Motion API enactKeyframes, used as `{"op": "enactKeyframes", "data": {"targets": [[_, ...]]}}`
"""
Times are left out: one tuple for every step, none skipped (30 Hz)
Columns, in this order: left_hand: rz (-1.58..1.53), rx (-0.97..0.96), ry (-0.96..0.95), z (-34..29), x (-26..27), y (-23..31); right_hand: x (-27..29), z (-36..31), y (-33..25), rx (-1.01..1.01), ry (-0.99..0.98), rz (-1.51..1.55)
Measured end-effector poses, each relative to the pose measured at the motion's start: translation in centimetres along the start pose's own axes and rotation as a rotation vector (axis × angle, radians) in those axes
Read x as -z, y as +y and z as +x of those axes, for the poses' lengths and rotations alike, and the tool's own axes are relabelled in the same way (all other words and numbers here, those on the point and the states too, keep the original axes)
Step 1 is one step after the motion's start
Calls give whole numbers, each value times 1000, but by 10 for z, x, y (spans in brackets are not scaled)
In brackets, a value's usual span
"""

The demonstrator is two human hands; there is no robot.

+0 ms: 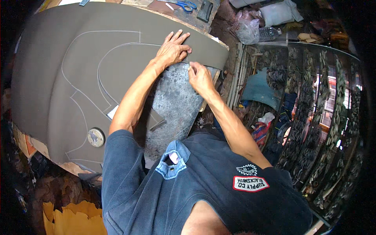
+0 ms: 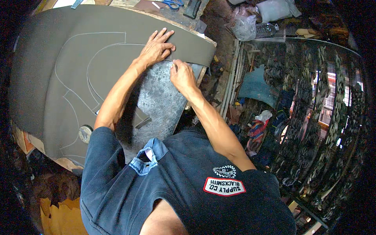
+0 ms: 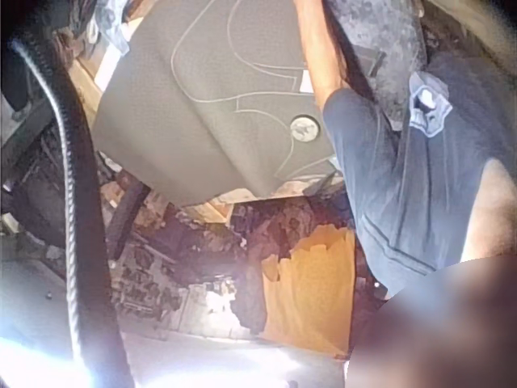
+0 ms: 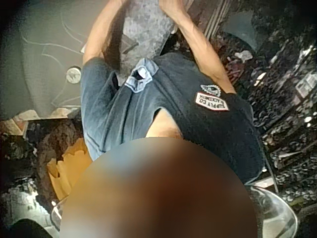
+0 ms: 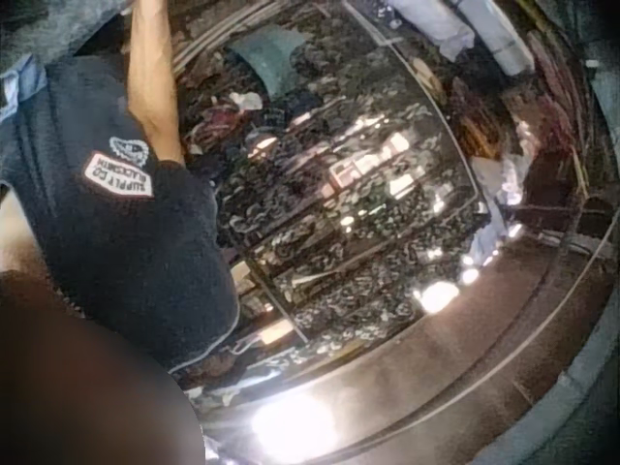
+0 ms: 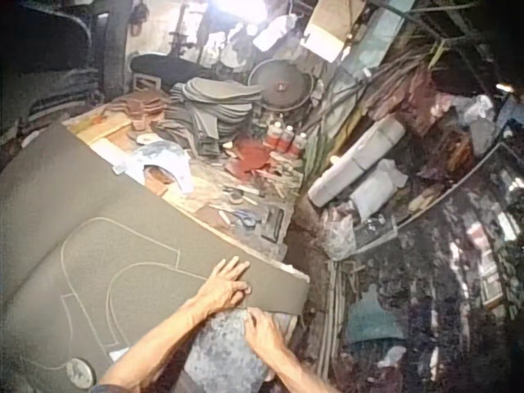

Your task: Cutting shoe component patterns from a large sheet of material using a utility blade.

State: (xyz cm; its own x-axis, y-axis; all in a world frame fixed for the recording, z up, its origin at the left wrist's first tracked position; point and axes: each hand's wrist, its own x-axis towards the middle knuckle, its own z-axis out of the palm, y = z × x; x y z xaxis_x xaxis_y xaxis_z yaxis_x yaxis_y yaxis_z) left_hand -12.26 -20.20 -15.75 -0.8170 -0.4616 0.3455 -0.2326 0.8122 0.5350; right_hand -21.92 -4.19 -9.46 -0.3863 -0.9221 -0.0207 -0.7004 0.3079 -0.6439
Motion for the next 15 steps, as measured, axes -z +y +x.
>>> {"op": "enactKeyframes", "data": {"targets": [[1,3,-4,-1,0,1,2,-13,-3,-20,-13,-11],[4,4,-7,-1,0,1,4,-23,-6,-38,-23,-21],[14,2,-4,-2,-1,1,6,-33,-6,-30,-19,-17],[22,11,-20,-3,-2,1,5,-43,-3,-24,-36,-29],[33,22,-32,-4,-1,0,5,-48,-2,-15,-53,-41],[48,29,-25,-8,0,0,6,-52,-2,-27,-79,-53],[51,59,-51,-13,1,-1,6,-54,0,-7,-88,-46],[54,94,-73,-18,5,-2,6,-55,4,18,-94,-27],[70,125,-64,-20,16,2,10,-56,4,44,-113,-4],[3,137,109,-21,28,5,17,-56,5,80,-128,-25],[-60,157,274,-32,39,12,28,-63,1,100,-130,13],[-174,176,401,-43,61,25,40,-69,3,216,-115,32],[-274,197,540,-59,89,35,50,-77,-5,255,-142,-7],[-384,334,621,-84,111,43,56,-88,-7,268,-220,-33],[-480,479,680,-110,134,56,60,-96,-7,274,-280,-68]]}}
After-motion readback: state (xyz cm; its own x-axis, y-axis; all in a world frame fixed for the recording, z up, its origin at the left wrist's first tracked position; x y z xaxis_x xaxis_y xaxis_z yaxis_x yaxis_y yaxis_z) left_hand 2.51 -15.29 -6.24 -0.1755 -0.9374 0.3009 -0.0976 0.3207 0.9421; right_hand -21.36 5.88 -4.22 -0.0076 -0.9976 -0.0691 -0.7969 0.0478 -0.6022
